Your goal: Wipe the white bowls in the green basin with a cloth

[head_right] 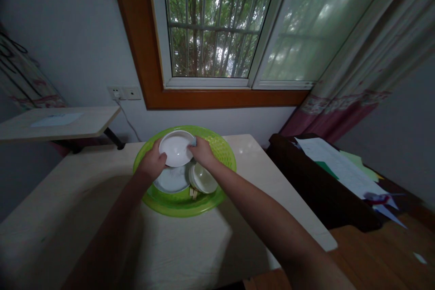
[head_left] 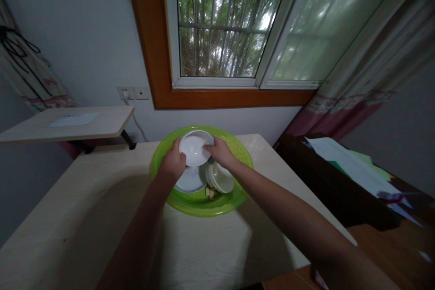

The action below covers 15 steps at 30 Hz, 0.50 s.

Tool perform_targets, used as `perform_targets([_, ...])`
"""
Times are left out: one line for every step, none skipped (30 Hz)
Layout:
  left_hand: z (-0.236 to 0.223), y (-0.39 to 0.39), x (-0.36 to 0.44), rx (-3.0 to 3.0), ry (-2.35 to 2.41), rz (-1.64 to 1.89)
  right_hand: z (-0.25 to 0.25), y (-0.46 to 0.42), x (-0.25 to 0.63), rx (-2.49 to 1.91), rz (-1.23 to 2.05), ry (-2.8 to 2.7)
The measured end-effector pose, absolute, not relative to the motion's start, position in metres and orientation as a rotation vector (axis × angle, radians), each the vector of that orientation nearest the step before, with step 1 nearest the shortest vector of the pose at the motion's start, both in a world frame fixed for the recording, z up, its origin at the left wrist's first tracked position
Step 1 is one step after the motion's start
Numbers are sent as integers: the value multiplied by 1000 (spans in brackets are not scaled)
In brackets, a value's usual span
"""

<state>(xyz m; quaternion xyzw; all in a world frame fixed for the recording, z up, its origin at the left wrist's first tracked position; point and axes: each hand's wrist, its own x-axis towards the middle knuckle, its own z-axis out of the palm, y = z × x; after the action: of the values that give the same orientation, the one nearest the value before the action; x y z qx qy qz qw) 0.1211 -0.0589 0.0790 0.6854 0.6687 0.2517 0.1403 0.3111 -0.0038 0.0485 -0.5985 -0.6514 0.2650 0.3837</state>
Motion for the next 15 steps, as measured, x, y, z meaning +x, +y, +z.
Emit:
perform_targets([81,-60,121,1991,1927,723,49,-5,310,-1520,656,-1682])
perform_targets([83,-61,121,2002,1923,711,50,-7,310,-1506,622,-1714])
perform_targets([84,-62,120,2017,1922,693,52,-9,309,-1481,575,-1755])
perform_targets([85,-63,118,2044,1920,683,54,-11,308,-1446,522,-1806])
perform_targets([85,-63,116,2078,1914,675,56,-14,307,-1408,468,-1862])
perform_targets([85,-64,114,2117,1904,672,58,-18,306,-1367,417,-1920])
perform_targets([83,-63,112,2161,1885,675,60,-21,305,-1331,373,-1978])
perform_targets([81,-63,110,2203,1861,679,61,-25,303,-1308,337,-2030])
perform_targets([79,-62,108,2241,1835,681,63,-29,302,-1303,305,-2079])
perform_targets([77,-61,106,2275,1806,683,63,-32,300,-1309,276,-2121])
perform_targets([75,-60,104,2303,1780,689,64,-35,299,-1317,254,-2152])
perform_targets([73,-58,102,2328,1756,698,63,-36,298,-1321,241,-2171])
perform_targets([72,-57,101,2343,1746,706,63,-37,297,-1317,237,-2172])
perform_targets([72,-55,101,2347,1752,718,62,-36,297,-1307,245,-2155])
perform_targets([72,-54,100,2338,1771,738,61,-34,297,-1294,262,-2123])
